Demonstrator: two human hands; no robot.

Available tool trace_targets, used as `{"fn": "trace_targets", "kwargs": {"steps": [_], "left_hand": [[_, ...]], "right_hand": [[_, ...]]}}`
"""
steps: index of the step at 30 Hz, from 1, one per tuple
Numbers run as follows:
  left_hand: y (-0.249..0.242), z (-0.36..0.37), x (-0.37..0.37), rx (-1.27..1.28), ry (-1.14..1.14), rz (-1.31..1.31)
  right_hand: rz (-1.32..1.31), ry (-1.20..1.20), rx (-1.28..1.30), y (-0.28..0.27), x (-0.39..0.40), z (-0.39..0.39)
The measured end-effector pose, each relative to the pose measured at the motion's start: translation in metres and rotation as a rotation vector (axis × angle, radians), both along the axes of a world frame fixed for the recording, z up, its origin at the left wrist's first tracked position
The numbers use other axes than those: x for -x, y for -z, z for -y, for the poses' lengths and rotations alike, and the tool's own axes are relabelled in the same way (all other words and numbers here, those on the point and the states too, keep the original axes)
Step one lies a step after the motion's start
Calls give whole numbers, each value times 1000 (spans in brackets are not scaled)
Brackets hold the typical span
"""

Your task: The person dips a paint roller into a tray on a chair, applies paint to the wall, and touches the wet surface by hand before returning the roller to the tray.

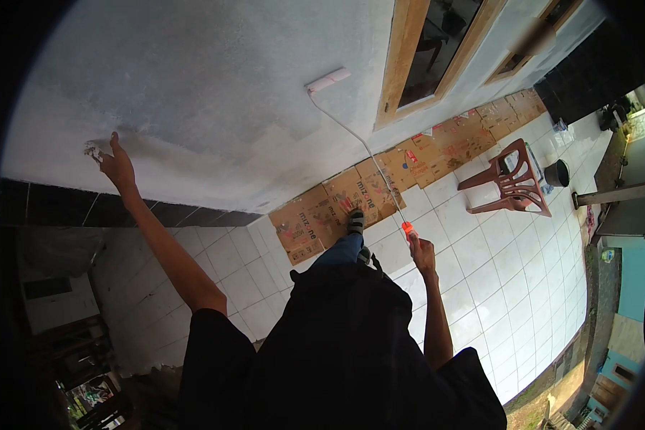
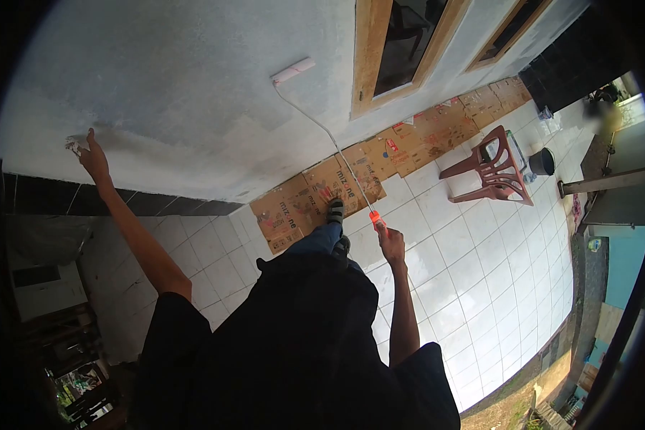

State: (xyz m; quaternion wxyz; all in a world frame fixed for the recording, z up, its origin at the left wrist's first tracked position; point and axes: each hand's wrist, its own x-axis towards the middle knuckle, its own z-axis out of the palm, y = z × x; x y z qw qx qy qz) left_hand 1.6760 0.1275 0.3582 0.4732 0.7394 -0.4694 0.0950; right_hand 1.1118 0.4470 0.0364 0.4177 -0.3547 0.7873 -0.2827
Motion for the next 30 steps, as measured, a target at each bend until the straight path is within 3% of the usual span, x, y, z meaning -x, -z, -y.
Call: {"fn": "trace_targets", "kwargs": {"steps": [6, 11, 13, 14, 15, 17, 20, 23, 27, 30], "left_hand": [[11, 12, -27, -93, -32, -83], [15, 6, -25, 30, -14, 63], [-4, -23, 35, 207, -8, -19], [-3, -26, 51, 338, -5, 136], [0, -29, 76, 342, 11, 127], [10, -36, 135, 374, 277, -84], [70, -18, 207, 77, 636, -227], [132, -12, 297, -282, 934, -598], [188, -26, 395, -631, 1211, -715], [194, -43, 451, -786, 1352, -706]], "right_hand": [[132, 99, 36, 2, -6, -31], [191, 239, 77, 5, -7, -61], [188, 328, 69, 6, -7, -65], [196, 355, 60, 2, -5, -64], [190, 372, 65, -1, -3, -63], [196, 443, 44, -10, 0, -55], [167, 523, 87, -14, 11, -37], [177, 622, 113, -22, 27, -22], [272, 730, 125, -50, 50, -11], [390, 810, 110, -89, 59, -5]]}}
